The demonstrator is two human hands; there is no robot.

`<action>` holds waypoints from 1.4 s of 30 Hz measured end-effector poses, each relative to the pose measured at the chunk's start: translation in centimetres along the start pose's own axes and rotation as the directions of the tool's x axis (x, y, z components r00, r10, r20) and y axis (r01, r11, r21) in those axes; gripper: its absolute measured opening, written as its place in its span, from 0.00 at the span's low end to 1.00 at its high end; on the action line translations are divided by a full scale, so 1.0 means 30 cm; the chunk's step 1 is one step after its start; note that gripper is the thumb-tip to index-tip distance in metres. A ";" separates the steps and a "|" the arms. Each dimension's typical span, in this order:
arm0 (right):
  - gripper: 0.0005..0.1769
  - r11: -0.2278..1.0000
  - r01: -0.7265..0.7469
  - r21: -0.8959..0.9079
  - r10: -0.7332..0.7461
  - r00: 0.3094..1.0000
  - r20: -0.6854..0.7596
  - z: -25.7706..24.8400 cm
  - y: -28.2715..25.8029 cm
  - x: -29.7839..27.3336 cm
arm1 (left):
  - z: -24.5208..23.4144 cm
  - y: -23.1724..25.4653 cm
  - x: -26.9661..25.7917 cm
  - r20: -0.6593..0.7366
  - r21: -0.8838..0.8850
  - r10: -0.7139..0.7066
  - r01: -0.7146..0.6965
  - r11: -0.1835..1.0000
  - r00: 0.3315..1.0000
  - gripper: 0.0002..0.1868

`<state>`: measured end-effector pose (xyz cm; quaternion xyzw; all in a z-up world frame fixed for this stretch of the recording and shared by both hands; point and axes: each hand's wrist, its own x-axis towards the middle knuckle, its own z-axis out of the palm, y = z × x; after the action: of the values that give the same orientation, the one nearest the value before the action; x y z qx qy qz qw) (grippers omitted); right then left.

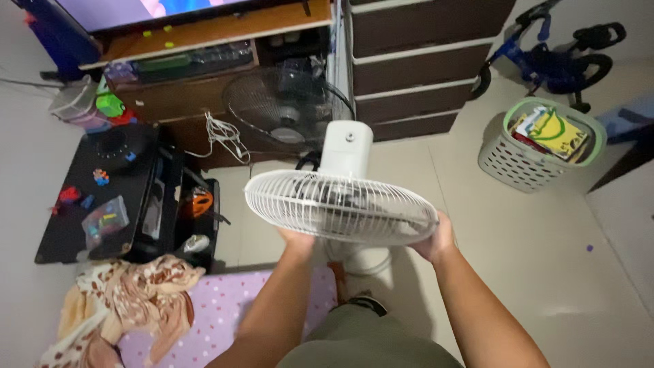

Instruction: The person folds various clean clothes on an ironing board, places them into a laundry basket, carries the basket to another room, and then puts the folded clothes into drawers.

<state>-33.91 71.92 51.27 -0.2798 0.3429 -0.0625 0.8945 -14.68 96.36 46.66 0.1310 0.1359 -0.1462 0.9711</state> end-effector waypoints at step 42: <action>0.50 -0.551 -0.090 -0.829 -0.576 0.760 0.300 -0.589 -1.215 0.617 | 0.679 -1.685 0.368 0.224 0.470 -0.368 -0.431 -0.770 0.902 0.53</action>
<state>-28.45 27.77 49.63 -0.9508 0.2988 -0.0499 0.0647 -16.10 40.96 51.38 0.9234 -0.3157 -0.1360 0.1709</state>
